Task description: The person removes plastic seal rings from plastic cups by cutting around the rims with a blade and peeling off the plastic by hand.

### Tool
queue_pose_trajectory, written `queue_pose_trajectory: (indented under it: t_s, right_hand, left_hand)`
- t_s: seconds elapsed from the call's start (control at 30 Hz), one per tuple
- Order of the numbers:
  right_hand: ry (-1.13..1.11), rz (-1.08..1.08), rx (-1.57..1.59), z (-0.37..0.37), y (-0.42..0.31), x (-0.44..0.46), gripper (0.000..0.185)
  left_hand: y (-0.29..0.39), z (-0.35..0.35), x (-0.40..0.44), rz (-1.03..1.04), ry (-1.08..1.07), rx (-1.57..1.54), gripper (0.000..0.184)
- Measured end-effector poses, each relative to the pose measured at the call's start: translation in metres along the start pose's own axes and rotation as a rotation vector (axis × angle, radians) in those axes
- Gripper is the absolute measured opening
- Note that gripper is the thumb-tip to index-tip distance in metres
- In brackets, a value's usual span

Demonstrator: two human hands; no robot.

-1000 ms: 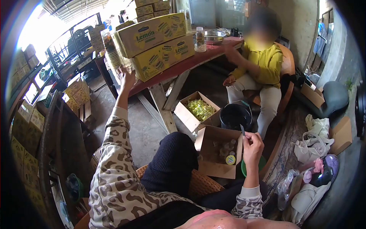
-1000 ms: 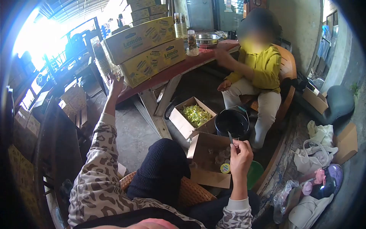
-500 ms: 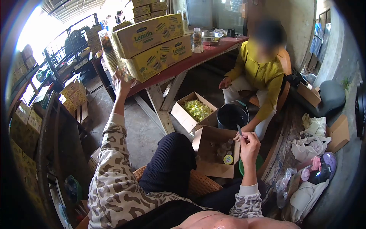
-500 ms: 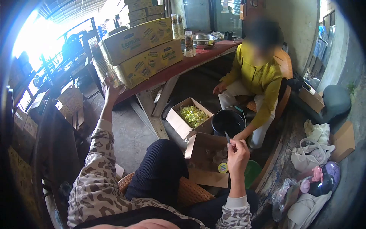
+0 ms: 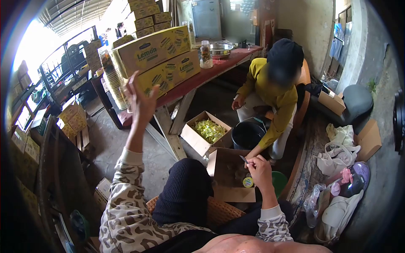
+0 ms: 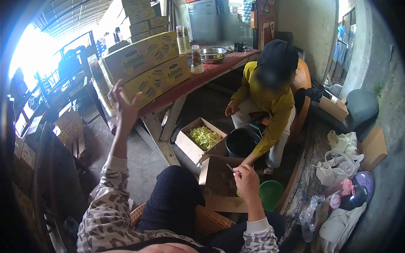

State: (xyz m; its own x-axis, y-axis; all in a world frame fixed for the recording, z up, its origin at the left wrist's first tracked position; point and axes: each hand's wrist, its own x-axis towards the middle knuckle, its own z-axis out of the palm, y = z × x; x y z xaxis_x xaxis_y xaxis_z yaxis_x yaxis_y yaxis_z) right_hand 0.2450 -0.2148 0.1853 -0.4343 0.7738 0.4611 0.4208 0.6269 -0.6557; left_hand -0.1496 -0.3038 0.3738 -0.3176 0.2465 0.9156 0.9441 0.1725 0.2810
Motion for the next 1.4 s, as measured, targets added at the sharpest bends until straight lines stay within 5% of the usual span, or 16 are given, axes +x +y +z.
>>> queue_pose_trajectory:
  t_s: [0.2, 0.4, 0.57, 0.63, 0.77, 1.03, 1.17, 1.4]
  right_hand:
    - [-0.141, 0.03, -0.102, 0.003, 0.009, -0.006, 0.01]
    - [-0.369, 0.121, -0.257, 0.004, 0.016, -0.011, 0.011]
    - [-0.494, 0.193, -0.208, 0.001, 0.014, -0.012, 0.014]
    - [-0.506, 0.027, -0.292, 0.004, 0.021, -0.015, 0.013]
    - [-0.477, -0.018, -0.224, 0.011, 0.028, -0.022, 0.01]
    - [-0.372, -0.133, -0.161, 0.03, 0.045, -0.033, 0.014]
    - [-0.649, 0.08, -0.325, 0.034, 0.047, -0.029, 0.019]
    - [-0.659, 0.145, -0.325, 0.03, 0.035, -0.026, 0.014]
  left_hand:
    - [0.078, 0.068, -0.054, 0.17, -0.101, -0.283, 0.073]
    - [0.141, 0.121, -0.108, 0.015, -0.307, -0.51, 0.071]
    - [0.131, 0.172, -0.153, -0.112, -0.374, -0.583, 0.069]
    - [0.116, 0.194, -0.181, -0.151, -0.393, -0.578, 0.067]
    - [0.084, 0.213, -0.206, -0.297, -0.811, -0.522, 0.062]
    - [0.073, 0.226, -0.204, -0.207, -1.035, -0.276, 0.069]
    - [0.064, 0.243, -0.211, -0.155, -1.298, -0.12, 0.068]
    - [0.045, 0.269, -0.233, 0.013, -1.581, -0.08, 0.073]
